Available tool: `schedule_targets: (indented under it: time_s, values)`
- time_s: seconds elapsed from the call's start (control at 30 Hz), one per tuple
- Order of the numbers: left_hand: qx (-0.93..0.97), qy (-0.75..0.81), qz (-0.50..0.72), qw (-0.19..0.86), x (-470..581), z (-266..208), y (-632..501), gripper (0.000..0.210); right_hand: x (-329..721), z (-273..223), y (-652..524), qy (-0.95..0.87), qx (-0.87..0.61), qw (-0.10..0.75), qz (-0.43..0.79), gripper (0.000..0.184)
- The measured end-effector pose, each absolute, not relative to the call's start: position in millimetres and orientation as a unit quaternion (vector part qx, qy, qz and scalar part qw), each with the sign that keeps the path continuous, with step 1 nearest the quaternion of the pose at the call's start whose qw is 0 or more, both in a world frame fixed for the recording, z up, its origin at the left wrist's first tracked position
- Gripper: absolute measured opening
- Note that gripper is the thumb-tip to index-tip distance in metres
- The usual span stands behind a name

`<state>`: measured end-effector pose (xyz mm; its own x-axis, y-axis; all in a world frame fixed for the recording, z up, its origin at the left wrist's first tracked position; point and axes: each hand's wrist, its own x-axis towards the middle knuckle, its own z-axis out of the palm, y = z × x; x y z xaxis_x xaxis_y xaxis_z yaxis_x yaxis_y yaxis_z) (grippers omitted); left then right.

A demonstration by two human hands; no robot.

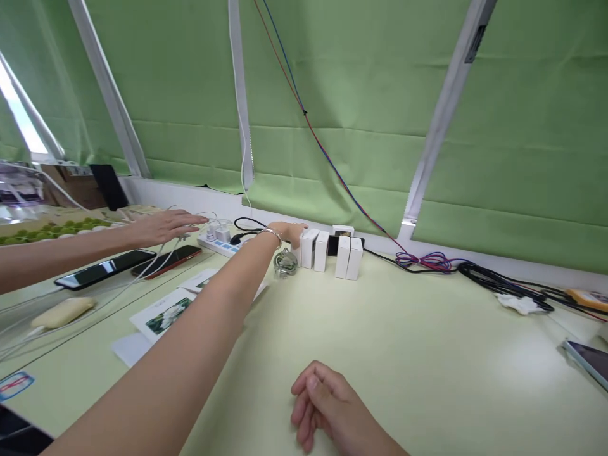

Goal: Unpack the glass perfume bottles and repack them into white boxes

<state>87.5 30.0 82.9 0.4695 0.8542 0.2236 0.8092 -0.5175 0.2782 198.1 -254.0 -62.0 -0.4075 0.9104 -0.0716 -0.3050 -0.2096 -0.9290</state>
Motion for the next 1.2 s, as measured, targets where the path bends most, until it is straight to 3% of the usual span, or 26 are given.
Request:
schedule_targets:
  time_s: [0.1, 0.23, 0.4, 0.47, 0.57, 0.73, 0.8, 0.97, 1.2]
  values:
    - [0.865, 0.477, 0.138, 0.066, 84, 91, 39, 0.039, 198, -61, -254, -0.461, -0.337, 0.426, 0.702, 0.058]
    - [0.874, 0.455, 0.167, 0.027, 76, 127, 34, 0.082, 200, -59, -258, -0.487, -0.356, 0.443, 0.663, 0.053]
    - [0.897, 0.381, 0.223, -0.015, 82, 153, -44, 0.101, 214, -54, -255, -0.59, -0.502, 0.483, 0.408, 0.03]
    - [0.911, 0.323, 0.257, 0.024, 91, 136, -92, 0.101, 222, -53, -250, -0.592, -0.541, 0.523, 0.288, 0.031]
    - [0.901, 0.297, 0.294, 0.121, 106, 86, -157, 0.096, 230, -53, -246, -0.571, -0.544, 0.587, 0.183, 0.054]
    - [0.82, 0.361, 0.329, 0.298, 121, 15, -202, 0.104, 242, -46, -249, -0.53, -0.549, 0.595, 0.252, 0.056]
    - [0.781, 0.361, 0.364, 0.357, 122, 1, -199, 0.096, 248, -43, -246, -0.509, -0.554, 0.597, 0.277, 0.059]
    - [0.687, 0.261, 0.445, 0.511, 119, -22, -179, 0.039, 261, -49, -228, -0.498, -0.502, 0.643, 0.294, 0.063]
    - [0.691, 0.258, 0.47, 0.485, 120, -29, -180, 0.035, 267, -53, -223, -0.493, -0.477, 0.68, 0.259, 0.049]
